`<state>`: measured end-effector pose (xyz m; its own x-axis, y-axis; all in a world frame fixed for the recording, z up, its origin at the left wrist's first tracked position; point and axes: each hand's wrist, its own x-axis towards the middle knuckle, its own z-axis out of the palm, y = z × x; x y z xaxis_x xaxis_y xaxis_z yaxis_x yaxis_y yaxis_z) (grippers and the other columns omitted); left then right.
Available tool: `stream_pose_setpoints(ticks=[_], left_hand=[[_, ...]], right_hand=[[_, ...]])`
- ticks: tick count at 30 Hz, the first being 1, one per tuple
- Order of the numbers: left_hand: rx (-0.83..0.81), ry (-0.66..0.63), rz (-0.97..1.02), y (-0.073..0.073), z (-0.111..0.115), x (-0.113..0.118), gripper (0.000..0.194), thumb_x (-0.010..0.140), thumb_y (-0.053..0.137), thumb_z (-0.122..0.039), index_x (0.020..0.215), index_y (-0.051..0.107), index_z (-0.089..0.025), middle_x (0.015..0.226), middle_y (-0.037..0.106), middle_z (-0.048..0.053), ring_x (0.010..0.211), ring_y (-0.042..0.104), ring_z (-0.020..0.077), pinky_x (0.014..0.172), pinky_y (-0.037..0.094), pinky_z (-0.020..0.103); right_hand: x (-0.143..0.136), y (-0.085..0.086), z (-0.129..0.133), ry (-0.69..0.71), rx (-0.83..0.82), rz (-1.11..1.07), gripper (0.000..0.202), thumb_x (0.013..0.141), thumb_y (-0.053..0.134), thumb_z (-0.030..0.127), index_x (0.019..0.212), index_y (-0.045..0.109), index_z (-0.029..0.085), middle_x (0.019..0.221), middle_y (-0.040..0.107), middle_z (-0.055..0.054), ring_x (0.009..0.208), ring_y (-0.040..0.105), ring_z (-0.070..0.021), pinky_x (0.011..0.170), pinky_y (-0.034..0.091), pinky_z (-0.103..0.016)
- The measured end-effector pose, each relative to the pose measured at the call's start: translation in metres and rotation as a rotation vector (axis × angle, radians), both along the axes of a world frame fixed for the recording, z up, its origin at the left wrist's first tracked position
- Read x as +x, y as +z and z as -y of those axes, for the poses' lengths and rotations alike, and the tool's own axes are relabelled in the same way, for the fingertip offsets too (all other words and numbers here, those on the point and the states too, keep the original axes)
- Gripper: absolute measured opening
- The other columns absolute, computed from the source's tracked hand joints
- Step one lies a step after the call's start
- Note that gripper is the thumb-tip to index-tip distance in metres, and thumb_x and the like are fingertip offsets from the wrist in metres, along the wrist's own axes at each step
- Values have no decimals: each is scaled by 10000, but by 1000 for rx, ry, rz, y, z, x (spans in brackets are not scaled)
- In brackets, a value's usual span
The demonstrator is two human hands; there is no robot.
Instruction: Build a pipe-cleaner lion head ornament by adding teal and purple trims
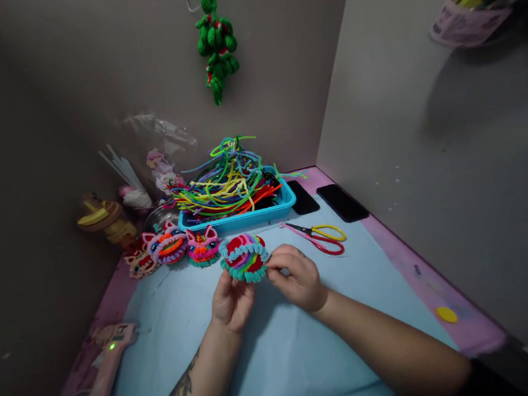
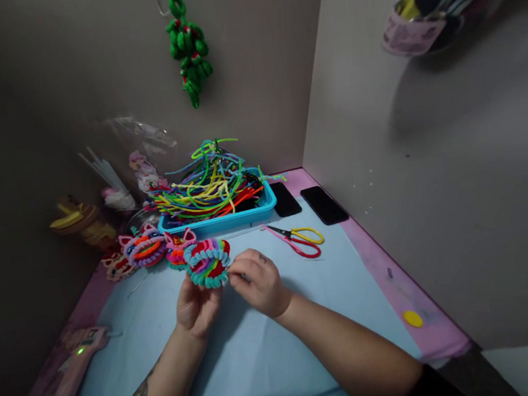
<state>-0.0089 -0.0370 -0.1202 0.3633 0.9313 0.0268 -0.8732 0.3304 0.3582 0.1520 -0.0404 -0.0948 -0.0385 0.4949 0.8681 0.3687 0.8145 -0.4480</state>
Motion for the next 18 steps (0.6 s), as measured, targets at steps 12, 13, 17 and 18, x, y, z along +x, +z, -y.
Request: stream_pose_setpoints(ticks=[12, 13, 17, 18], left_hand=[[26, -15, 34, -2, -1, -3, 142, 786, 657, -149, 907, 687, -217, 927, 737, -12, 915, 671, 127, 830, 523, 199], [29, -18, 40, -2, 0, -4, 142, 785, 657, -143, 902, 687, -218, 921, 738, -15, 903, 674, 122, 827, 524, 194], [37, -38, 59, -4, 0, -5, 142, 798, 639, -132, 902, 685, -218, 933, 739, -19, 892, 678, 111, 835, 522, 190], [37, -40, 61, -4, 0, -6, 143, 809, 625, -129, 902, 684, -219, 933, 738, -20, 896, 677, 110, 844, 520, 194]], right_hand=[[7, 4, 0, 18, 124, 89, 205, 801, 577, 81, 969, 611, 195, 775, 618, -53, 699, 570, -157, 632, 526, -301], [7, 4, -1, 16, 127, 96, 210, 799, 580, 81, 973, 613, 195, 778, 619, -54, 701, 569, -158, 629, 524, -302], [8, 1, -1, 2, 140, 128, 225, 788, 595, 77, 982, 617, 189, 780, 619, -60, 704, 555, -159, 618, 515, -304], [8, 0, -1, -1, 142, 137, 226, 784, 600, 75, 980, 617, 186, 776, 618, -61, 701, 550, -159, 615, 513, -304]])
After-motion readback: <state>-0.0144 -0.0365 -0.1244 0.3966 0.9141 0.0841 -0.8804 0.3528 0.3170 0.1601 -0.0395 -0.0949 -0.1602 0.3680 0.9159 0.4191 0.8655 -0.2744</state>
